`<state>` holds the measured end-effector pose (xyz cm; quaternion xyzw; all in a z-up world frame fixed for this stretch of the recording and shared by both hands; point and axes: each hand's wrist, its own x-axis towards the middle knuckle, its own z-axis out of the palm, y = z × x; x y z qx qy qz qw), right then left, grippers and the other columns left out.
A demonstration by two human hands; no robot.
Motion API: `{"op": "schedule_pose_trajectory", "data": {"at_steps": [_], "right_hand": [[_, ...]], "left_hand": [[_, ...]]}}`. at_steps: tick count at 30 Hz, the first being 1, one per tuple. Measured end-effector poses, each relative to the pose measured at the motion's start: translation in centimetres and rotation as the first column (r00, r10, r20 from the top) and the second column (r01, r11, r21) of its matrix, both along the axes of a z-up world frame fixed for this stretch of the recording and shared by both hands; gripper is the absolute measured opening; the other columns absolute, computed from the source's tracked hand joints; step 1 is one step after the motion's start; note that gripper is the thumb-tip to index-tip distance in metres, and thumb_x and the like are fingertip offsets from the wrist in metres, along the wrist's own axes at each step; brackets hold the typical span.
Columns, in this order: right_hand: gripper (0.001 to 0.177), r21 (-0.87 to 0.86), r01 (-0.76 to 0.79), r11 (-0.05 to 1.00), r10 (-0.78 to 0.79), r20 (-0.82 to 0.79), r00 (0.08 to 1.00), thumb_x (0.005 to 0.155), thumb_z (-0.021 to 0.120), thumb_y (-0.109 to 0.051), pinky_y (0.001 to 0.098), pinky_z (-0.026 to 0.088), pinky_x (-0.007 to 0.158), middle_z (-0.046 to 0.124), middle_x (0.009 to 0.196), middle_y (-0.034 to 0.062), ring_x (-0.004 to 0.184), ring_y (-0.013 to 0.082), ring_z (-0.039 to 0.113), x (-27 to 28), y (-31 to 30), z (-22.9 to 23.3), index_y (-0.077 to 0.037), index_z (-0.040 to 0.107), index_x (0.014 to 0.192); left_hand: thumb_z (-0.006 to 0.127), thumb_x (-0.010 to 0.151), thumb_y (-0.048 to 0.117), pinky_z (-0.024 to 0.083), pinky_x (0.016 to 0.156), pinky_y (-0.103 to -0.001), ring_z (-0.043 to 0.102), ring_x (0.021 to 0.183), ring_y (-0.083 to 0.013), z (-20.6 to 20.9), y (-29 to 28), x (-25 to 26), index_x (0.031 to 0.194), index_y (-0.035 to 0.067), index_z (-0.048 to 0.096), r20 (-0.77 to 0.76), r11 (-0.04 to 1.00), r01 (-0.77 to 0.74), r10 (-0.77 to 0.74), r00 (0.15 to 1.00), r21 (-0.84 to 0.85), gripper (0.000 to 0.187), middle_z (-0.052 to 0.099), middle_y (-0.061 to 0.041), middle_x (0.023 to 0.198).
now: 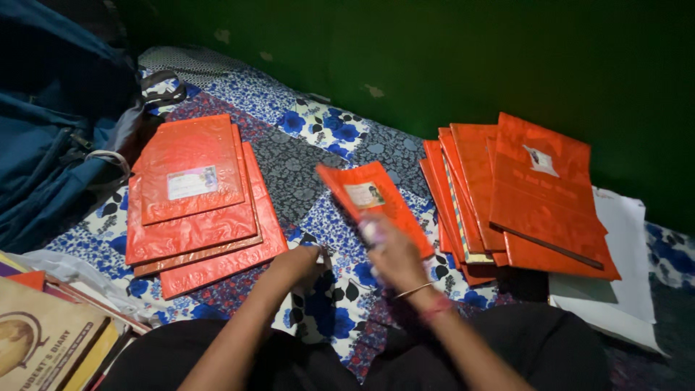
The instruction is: The person wipes orange folders with a cloth and moves them between stacks on a bed.
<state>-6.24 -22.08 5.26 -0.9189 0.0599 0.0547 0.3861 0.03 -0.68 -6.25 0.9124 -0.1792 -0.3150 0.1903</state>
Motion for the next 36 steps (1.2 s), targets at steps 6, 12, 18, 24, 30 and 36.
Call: {"op": "schedule_pose_trajectory", "data": {"at_steps": [6, 12, 18, 24, 30, 36], "right_hand": [[0.061, 0.67, -0.087, 0.738, -0.144, 0.281, 0.949, 0.08, 0.053, 0.01, 0.0281, 0.051, 0.099, 0.068, 0.132, 0.0081, 0.119, 0.0172, 0.063, 1.8, -10.2, 4.6, -0.006, 0.058, 0.138], [0.041, 0.112, -0.061, 0.992, 0.021, 0.329, 0.944, 0.093, 0.057, -0.001, 0.0329, 0.05, 0.102, 0.069, 0.136, 0.0113, 0.123, 0.0228, 0.065, 1.1, -11.0, -4.6, -0.002, 0.065, 0.134], [0.053, -0.665, -0.204, 0.719, 0.464, 0.24, 0.852, 0.096, 0.049, -0.027, 0.0524, 0.023, 0.118, 0.056, 0.143, 0.0235, 0.134, 0.0397, 0.049, -0.9, -4.2, -9.8, 0.001, 0.047, 0.14], [0.048, -0.508, -0.319, 0.8, 0.522, 0.326, 0.788, 0.103, 0.047, -0.024, 0.0572, 0.024, 0.119, 0.057, 0.144, 0.0233, 0.136, 0.0431, 0.046, 2.4, 2.6, -8.5, -0.001, 0.047, 0.145], [0.046, -0.575, -0.288, 0.766, 0.492, 0.235, 0.838, 0.103, 0.049, -0.029, 0.0562, 0.027, 0.122, 0.057, 0.143, 0.0177, 0.142, 0.0407, 0.045, 8.9, 5.0, -9.3, -0.011, 0.049, 0.145], [0.054, -0.571, -0.197, 0.797, 0.435, 0.317, 0.843, 0.101, 0.048, -0.028, 0.0563, 0.026, 0.118, 0.049, 0.156, 0.0106, 0.146, 0.0346, 0.041, 13.1, 2.9, -11.8, -0.011, 0.045, 0.152]], "left_hand": [[0.05, 0.098, 0.061, 0.059, 0.074, -0.04, 0.077, 0.082, -0.0283, -1.1, -1.1, 2.5, 0.139, -0.003, 0.046, -0.22, 0.743, -0.465, 0.412, 0.884, -0.481, 0.076, 0.078, -0.019, 0.092], [0.06, 0.094, 0.047, 0.059, 0.071, -0.04, 0.076, 0.078, -0.0255, -4.2, -0.5, 3.5, 0.108, -0.005, 0.071, -0.214, 0.795, -0.415, 0.356, 0.91, -0.443, 0.055, 0.078, -0.018, 0.087], [0.067, 0.09, 0.039, 0.055, 0.087, -0.048, 0.069, 0.102, -0.0371, -2.9, -0.5, 1.6, 0.109, 0.008, 0.071, 0.057, 0.976, -0.184, 0.191, 0.98, -0.113, 0.036, 0.073, -0.02, 0.107], [0.065, 0.09, 0.03, 0.058, 0.086, -0.05, 0.073, 0.104, -0.0342, 0.4, 0.0, 0.3, 0.113, 0.01, 0.068, 0.134, 0.994, -0.109, 0.108, 0.985, -0.001, 0.03, 0.075, -0.015, 0.11], [0.064, 0.089, 0.022, 0.056, 0.085, -0.053, 0.07, 0.103, -0.0375, 0.5, -0.3, 0.1, 0.122, 0.013, 0.063, 0.122, 0.999, -0.026, 0.029, 0.992, -0.019, 0.034, 0.072, -0.016, 0.11], [0.059, 0.095, 0.021, 0.056, 0.083, -0.053, 0.07, 0.101, -0.0388, 0.9, -0.4, -0.2, 0.133, 0.008, 0.056, 0.165, 1.0, -0.003, 0.0, 0.986, 0.018, 0.041, 0.072, -0.018, 0.11]]}}
